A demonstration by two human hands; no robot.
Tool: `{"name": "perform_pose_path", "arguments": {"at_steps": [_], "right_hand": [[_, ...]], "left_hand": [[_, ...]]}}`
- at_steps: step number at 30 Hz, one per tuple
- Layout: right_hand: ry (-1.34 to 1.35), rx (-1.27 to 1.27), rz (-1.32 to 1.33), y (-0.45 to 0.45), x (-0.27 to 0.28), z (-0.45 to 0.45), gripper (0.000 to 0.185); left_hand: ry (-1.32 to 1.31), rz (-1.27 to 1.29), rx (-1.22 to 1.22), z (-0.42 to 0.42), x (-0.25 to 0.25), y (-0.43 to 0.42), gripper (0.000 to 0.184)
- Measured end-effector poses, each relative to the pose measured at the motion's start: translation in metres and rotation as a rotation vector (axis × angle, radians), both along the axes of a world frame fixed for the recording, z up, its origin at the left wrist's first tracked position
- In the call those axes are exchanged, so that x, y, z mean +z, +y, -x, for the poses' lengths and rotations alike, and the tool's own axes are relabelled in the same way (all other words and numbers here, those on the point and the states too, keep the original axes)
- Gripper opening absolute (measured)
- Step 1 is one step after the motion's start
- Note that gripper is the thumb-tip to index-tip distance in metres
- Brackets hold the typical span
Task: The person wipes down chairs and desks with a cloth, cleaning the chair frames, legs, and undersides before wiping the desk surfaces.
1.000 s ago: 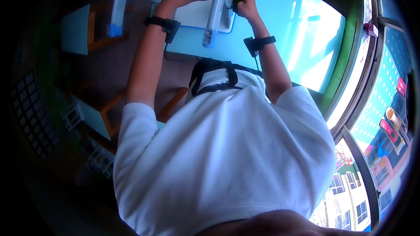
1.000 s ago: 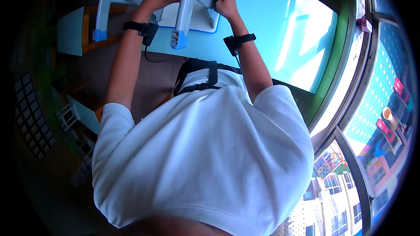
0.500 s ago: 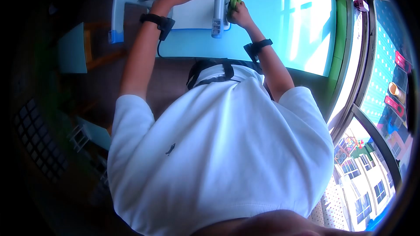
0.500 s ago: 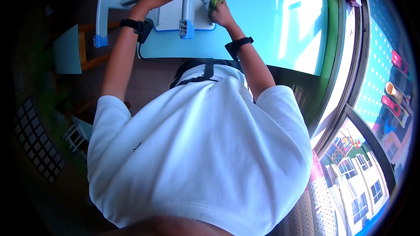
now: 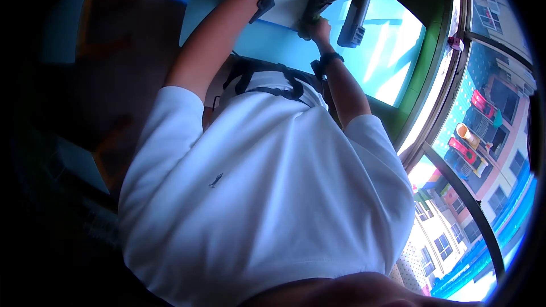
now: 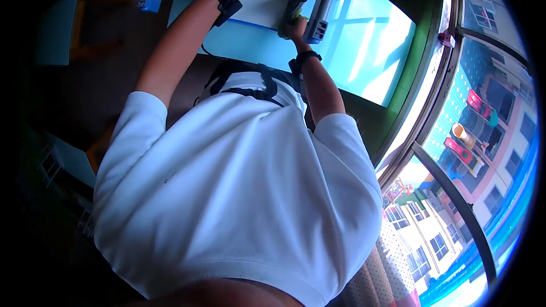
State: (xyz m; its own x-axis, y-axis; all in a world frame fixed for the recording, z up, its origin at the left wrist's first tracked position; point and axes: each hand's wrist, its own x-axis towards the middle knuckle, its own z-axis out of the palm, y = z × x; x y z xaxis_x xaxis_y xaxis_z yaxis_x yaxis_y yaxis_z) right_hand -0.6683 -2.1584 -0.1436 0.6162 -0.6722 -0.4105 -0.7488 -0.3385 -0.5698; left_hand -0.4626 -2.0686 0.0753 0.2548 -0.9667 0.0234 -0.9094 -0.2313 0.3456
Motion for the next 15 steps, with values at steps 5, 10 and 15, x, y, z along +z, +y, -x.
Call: {"name": "perform_pose_path", "arguments": {"at_steps": [5,10,15], "right_hand": [[-0.078,-0.077,0.206,0.000,0.024,-0.002,0.049],[-0.279,-0.120,0.294,0.010,0.061,-0.002,0.044],[-0.116,-0.111,0.448,0.011,0.085,-0.007,0.043]], "left_hand": [[0.078,0.050,0.019,-0.005,-0.014,-0.001,0.037],[0.145,0.154,0.040,-0.007,-0.012,0.009,0.034],[0.145,0.194,0.042,-0.005,-0.022,0.005,0.029]]}}
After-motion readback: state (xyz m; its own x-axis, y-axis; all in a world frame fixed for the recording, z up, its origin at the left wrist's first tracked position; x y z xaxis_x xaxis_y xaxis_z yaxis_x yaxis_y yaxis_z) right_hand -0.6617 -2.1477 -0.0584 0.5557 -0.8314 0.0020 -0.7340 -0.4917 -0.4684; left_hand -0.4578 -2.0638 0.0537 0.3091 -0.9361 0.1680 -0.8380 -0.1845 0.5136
